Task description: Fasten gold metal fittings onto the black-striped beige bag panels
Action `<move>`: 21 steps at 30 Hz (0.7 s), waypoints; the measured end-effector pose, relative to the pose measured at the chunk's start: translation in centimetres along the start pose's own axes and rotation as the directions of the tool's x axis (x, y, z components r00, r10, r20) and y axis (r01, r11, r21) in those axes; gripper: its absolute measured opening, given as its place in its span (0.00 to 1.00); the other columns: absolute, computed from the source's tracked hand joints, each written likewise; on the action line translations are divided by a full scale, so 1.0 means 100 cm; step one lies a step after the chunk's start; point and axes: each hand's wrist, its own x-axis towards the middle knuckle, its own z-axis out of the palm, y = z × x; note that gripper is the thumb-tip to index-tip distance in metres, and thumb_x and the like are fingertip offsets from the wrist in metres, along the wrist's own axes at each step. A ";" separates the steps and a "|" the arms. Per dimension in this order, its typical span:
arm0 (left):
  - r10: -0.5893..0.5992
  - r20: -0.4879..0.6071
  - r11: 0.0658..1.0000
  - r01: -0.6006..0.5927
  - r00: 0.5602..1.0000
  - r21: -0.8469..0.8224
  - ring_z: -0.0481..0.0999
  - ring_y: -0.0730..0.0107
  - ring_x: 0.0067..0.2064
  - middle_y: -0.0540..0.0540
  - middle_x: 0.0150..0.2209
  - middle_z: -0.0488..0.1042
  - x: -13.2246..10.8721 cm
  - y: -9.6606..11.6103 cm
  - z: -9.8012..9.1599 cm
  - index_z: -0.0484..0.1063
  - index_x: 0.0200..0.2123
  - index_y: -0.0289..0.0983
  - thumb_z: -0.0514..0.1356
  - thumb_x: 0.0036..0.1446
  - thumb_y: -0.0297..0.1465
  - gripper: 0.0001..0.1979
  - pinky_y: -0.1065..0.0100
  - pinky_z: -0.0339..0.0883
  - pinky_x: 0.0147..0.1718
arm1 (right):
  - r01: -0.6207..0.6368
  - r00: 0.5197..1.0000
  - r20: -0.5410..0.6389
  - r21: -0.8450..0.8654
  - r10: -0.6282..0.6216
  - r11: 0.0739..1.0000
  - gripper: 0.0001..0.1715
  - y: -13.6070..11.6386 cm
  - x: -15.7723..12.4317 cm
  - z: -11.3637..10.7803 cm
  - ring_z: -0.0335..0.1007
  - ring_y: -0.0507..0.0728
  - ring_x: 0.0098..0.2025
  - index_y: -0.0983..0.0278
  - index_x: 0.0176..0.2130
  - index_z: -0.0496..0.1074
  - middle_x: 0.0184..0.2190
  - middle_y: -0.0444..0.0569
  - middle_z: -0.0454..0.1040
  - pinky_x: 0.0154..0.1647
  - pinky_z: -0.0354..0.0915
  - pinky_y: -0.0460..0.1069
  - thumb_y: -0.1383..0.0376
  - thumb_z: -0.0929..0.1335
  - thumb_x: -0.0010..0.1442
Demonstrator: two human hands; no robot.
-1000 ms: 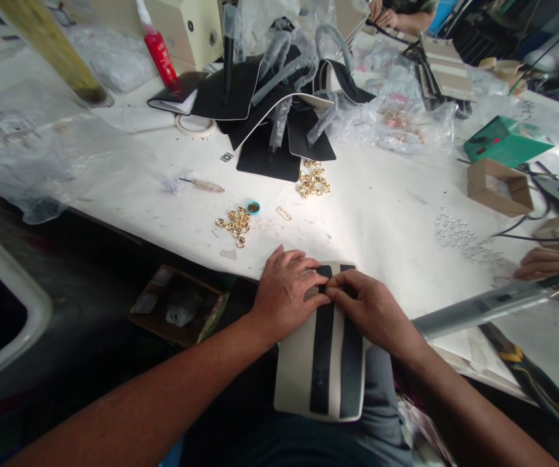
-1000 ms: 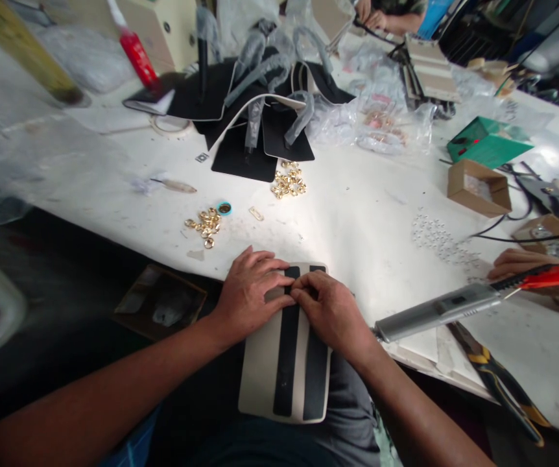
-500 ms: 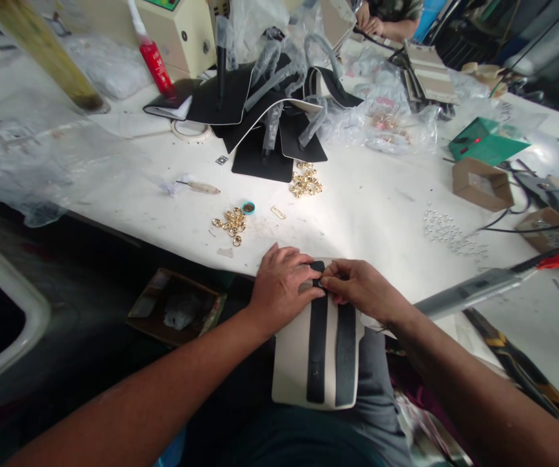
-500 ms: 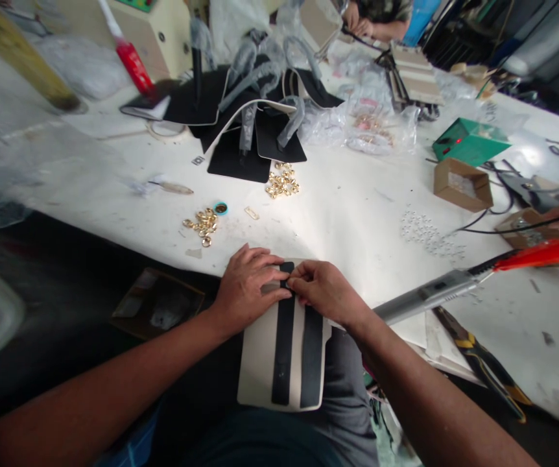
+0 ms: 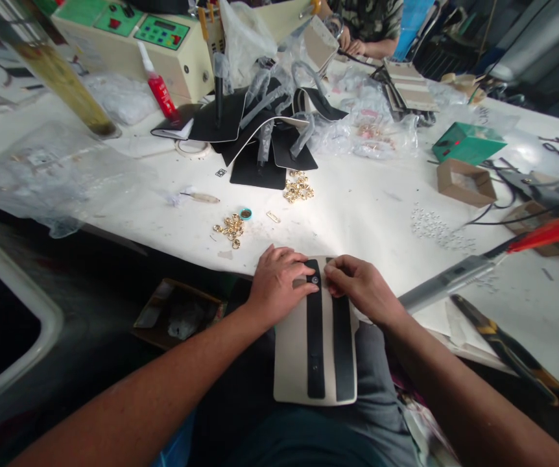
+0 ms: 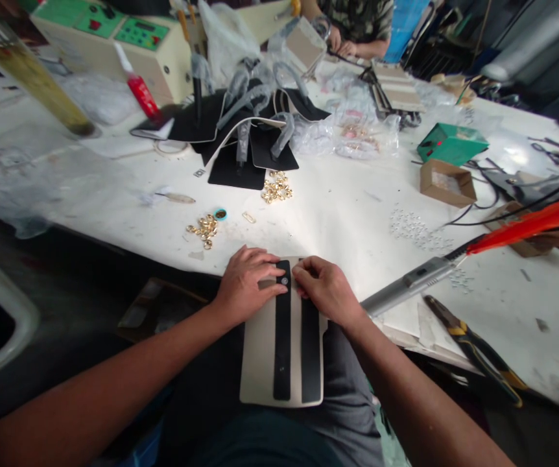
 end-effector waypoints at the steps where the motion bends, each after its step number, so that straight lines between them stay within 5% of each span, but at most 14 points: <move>1: -0.001 -0.007 1.000 0.001 1.000 0.001 0.73 0.54 0.57 0.49 0.51 0.82 0.000 0.000 0.000 0.83 0.41 0.46 0.75 0.54 0.38 0.11 0.44 0.59 0.66 | 0.025 0.997 -0.073 -0.003 -0.025 1.000 0.19 0.000 -0.014 0.000 0.72 0.55 0.29 0.63 0.36 0.75 0.26 0.45 0.76 0.33 0.66 0.49 0.49 0.70 0.66; 4: 0.000 -0.024 1.000 0.000 1.000 0.000 0.74 0.55 0.57 0.49 0.51 0.82 0.000 0.000 0.001 0.83 0.40 0.45 0.75 0.54 0.36 0.10 0.44 0.59 0.66 | 0.054 0.923 -0.383 0.038 -0.035 0.998 0.20 0.012 -0.064 -0.003 0.72 0.56 0.30 0.62 0.37 0.75 0.26 0.45 0.76 0.34 0.67 0.50 0.48 0.72 0.65; 7: 0.006 -0.023 1.000 -0.006 1.000 -0.007 0.74 0.55 0.57 0.49 0.51 0.82 0.000 0.000 0.002 0.83 0.40 0.45 0.76 0.54 0.35 0.10 0.44 0.60 0.66 | 0.081 0.687 -0.726 0.134 0.042 0.988 0.19 0.043 -0.097 -0.013 0.72 0.55 0.30 0.62 0.38 0.73 0.28 0.44 0.75 0.36 0.69 0.50 0.49 0.75 0.62; 9: 0.007 -0.016 1.000 -0.007 1.000 -0.010 0.74 0.54 0.57 0.49 0.51 0.82 0.001 0.001 0.001 0.83 0.40 0.45 0.76 0.54 0.35 0.11 0.44 0.61 0.65 | 0.177 0.520 -0.852 0.183 0.066 0.967 0.22 0.064 -0.099 -0.023 0.74 0.55 0.35 0.61 0.43 0.71 0.35 0.44 0.75 0.42 0.71 0.50 0.51 0.77 0.59; 10: 0.006 -0.015 1.000 -0.007 1.000 -0.011 0.74 0.54 0.57 0.49 0.51 0.82 0.002 0.001 0.001 0.83 0.40 0.45 0.76 0.53 0.34 0.11 0.44 0.62 0.64 | 0.223 0.483 -0.873 0.192 0.063 0.956 0.25 0.072 -0.094 -0.029 0.75 0.55 0.39 0.61 0.45 0.71 0.39 0.45 0.75 0.46 0.71 0.51 0.52 0.78 0.57; 11: 0.006 -0.015 1.000 -0.006 1.000 -0.012 0.74 0.53 0.57 0.49 0.51 0.82 0.002 0.001 0.001 0.83 0.40 0.45 0.76 0.53 0.34 0.11 0.44 0.62 0.64 | 0.244 0.487 -0.872 0.197 0.056 0.950 0.26 0.078 -0.087 -0.035 0.75 0.56 0.42 0.61 0.47 0.71 0.41 0.45 0.75 0.49 0.71 0.52 0.52 0.78 0.57; 13: 0.001 -0.018 1.000 -0.001 1.000 -0.018 0.74 0.53 0.57 0.49 0.50 0.82 0.003 0.002 0.000 0.83 0.40 0.45 0.76 0.53 0.33 0.11 0.44 0.62 0.63 | 0.225 0.578 -0.813 0.251 0.078 0.941 0.28 0.084 -0.069 -0.044 0.75 0.58 0.44 0.63 0.48 0.71 0.42 0.47 0.75 0.50 0.72 0.54 0.51 0.78 0.56; 18: -0.005 -0.029 1.000 0.004 1.000 -0.019 0.75 0.54 0.56 0.50 0.50 0.82 0.001 0.001 0.001 0.83 0.39 0.45 0.77 0.51 0.34 0.11 0.45 0.62 0.63 | 0.200 0.755 -0.591 0.620 0.284 0.759 0.32 0.067 -0.040 -0.046 0.73 0.55 0.30 0.64 0.50 0.70 0.32 0.43 0.73 0.33 0.72 0.52 0.59 0.79 0.48; 21: 0.007 -0.033 1.000 -0.008 0.999 -0.020 0.75 0.55 0.56 0.50 0.50 0.83 0.000 0.000 0.003 0.83 0.39 0.45 0.77 0.52 0.35 0.11 0.46 0.62 0.63 | 0.286 0.823 -0.544 0.646 0.164 0.708 0.26 0.036 -0.041 -0.035 0.66 0.51 0.26 0.64 0.48 0.70 0.28 0.39 0.68 0.29 0.69 0.48 0.65 0.76 0.49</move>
